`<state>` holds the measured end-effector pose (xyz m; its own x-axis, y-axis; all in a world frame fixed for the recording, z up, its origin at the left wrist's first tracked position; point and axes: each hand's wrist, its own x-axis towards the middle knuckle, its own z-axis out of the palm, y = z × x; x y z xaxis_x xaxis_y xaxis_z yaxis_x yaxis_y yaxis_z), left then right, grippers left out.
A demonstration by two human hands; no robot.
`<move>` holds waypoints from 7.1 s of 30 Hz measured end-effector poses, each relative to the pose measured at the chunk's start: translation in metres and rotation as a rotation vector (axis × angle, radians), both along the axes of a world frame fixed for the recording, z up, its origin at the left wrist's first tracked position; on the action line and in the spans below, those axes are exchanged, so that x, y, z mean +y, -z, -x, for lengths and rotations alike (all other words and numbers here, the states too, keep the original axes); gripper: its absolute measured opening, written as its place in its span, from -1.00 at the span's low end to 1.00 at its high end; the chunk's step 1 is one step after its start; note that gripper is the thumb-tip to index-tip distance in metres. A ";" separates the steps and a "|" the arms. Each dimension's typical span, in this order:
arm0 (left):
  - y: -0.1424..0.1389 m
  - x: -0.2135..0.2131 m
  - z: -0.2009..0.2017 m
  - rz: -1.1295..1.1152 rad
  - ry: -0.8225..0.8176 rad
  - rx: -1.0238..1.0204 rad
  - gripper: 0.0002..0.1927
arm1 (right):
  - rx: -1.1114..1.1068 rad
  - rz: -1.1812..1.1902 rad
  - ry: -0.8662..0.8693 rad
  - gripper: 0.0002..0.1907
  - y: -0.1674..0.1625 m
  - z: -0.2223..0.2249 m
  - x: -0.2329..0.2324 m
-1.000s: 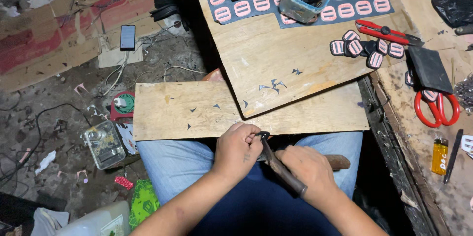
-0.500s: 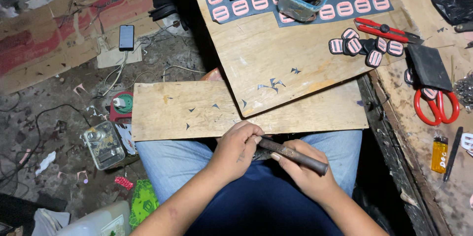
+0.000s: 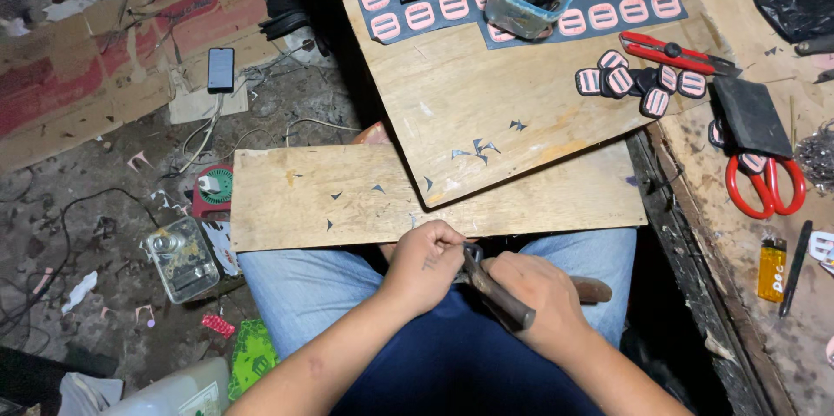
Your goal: The person uses a hammer to repeatedly strike small black rubber pieces on a wooden board, shaping their edges. They rotate the pieces to work different sides and place finished items into a container.
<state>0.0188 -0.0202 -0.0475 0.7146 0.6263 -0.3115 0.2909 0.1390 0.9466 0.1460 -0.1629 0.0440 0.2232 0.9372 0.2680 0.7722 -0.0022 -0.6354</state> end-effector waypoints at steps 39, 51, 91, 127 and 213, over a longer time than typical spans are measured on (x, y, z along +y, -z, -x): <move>-0.052 0.023 0.007 -1.095 0.162 -0.040 -0.80 | 0.020 0.289 0.253 -0.47 0.015 -0.017 0.001; -0.052 0.021 0.009 -1.102 0.155 -0.061 -0.84 | 0.107 0.153 0.263 -0.50 0.028 -0.007 0.011; -0.046 0.025 0.008 -1.020 0.159 -0.061 -0.87 | 0.040 0.312 0.338 -0.47 0.026 -0.011 0.035; -0.049 0.024 0.012 -1.146 0.131 -0.115 -0.79 | 0.139 -0.015 0.239 -0.54 0.030 -0.014 0.024; -0.052 0.030 -0.003 0.293 -0.159 -0.330 -0.66 | -0.111 0.403 0.576 -0.42 0.040 -0.052 -0.015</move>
